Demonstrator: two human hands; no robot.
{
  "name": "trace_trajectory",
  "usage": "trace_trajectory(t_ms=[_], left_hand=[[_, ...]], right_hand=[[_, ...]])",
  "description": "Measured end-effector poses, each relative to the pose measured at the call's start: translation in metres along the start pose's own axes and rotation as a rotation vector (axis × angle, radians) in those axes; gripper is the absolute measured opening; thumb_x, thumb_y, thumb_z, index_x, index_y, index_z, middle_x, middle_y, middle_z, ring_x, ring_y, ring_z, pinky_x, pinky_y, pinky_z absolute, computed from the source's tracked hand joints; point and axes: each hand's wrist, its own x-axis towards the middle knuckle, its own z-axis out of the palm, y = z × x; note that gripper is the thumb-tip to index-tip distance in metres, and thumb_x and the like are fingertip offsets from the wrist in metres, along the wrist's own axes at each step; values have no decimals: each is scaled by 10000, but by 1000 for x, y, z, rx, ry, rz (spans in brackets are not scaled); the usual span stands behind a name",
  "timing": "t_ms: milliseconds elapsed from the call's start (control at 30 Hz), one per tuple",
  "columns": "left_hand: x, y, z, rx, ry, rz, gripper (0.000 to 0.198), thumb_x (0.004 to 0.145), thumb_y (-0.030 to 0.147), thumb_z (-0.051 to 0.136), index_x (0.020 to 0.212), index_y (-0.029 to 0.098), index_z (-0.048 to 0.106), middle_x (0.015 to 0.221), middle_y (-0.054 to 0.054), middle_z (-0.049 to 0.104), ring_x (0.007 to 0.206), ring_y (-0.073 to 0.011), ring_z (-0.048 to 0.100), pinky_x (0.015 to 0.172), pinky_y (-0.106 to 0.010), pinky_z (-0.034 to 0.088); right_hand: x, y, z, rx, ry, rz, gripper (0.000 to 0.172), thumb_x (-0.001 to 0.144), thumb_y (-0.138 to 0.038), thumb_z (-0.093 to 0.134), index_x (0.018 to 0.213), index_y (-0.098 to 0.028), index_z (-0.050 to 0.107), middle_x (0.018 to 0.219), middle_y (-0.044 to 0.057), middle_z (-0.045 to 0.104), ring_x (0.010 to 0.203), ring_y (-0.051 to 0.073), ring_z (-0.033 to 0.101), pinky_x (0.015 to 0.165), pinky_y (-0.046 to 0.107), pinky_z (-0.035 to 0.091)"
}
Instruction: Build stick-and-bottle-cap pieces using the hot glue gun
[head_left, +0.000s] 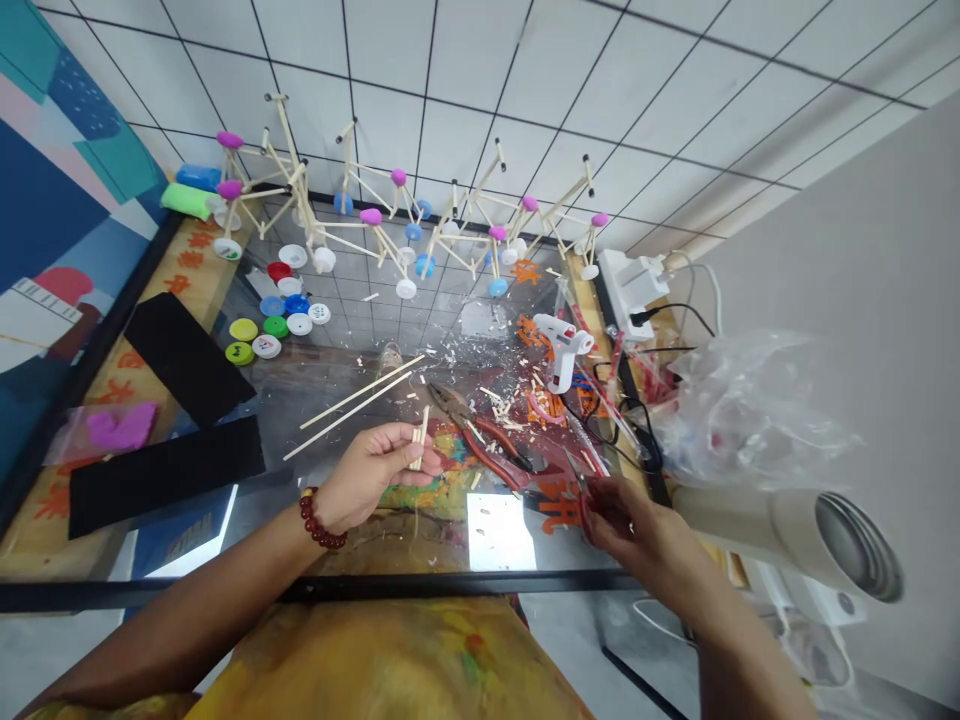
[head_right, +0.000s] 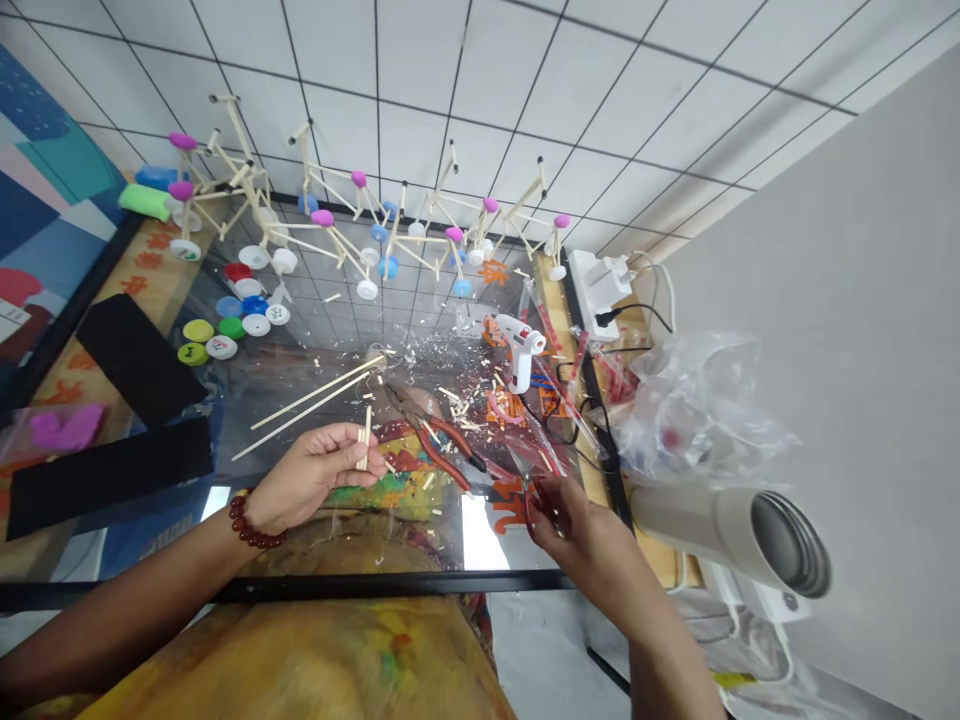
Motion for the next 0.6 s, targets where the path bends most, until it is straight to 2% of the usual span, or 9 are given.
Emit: trace_trajectory(t_ms=[100,167,200,300,333,433,600], left_hand=[[-1,-1,1,11,-1,18,391,677,417,819,911,130,693,733,-55,728,720,-155,698,703,-278,582],[-2,-1,1,28,3,20,412,685,416,808,953,124,697,723,-51,721,713,-153,692,702,-281,581],[-3,-2,2,44,3,22,411,692,414,800,962,121,698,719,-48,717,705,-152,689,699,-284,581],[-6,-2,4,124,-16,59,348,740,394,752,950,123,695,705,-36,700,663,-143,671,662,-276,568],[-7,-2,4,164,-30,87,307,766,385,725,928,126,693,703,-32,694,649,-136,661,649,-268,559],[-10,-1,4,304,-72,205,218,846,348,630,840,137,680,691,-20,671,624,-115,623,632,-242,525],[-14,-2,3,496,-95,323,227,905,275,524,770,147,654,695,-12,655,639,-104,595,666,-227,495]], right_hand=[[-6,-12,1,240,-189,13,305,845,-482,596,946,-198,638,754,34,658,633,159,594,541,259,451],[-3,-29,5,201,-289,9,319,779,-495,688,864,-191,644,680,1,616,598,143,556,524,249,408],[1,-39,8,139,-298,-16,336,751,-492,722,878,-191,648,670,-10,606,599,141,549,535,248,400],[13,-73,15,-101,-207,-182,488,757,-521,717,1094,-183,613,845,37,661,737,186,599,658,288,433],[18,-84,18,-194,-164,-238,487,787,-534,680,1100,-169,600,912,72,669,804,216,608,702,312,434],[30,-110,27,-417,-110,-343,434,851,-565,575,991,-154,595,911,112,677,866,268,596,745,353,404],[41,-124,39,-496,-30,-434,384,843,-572,573,859,-189,577,843,79,685,886,270,559,764,357,340]])
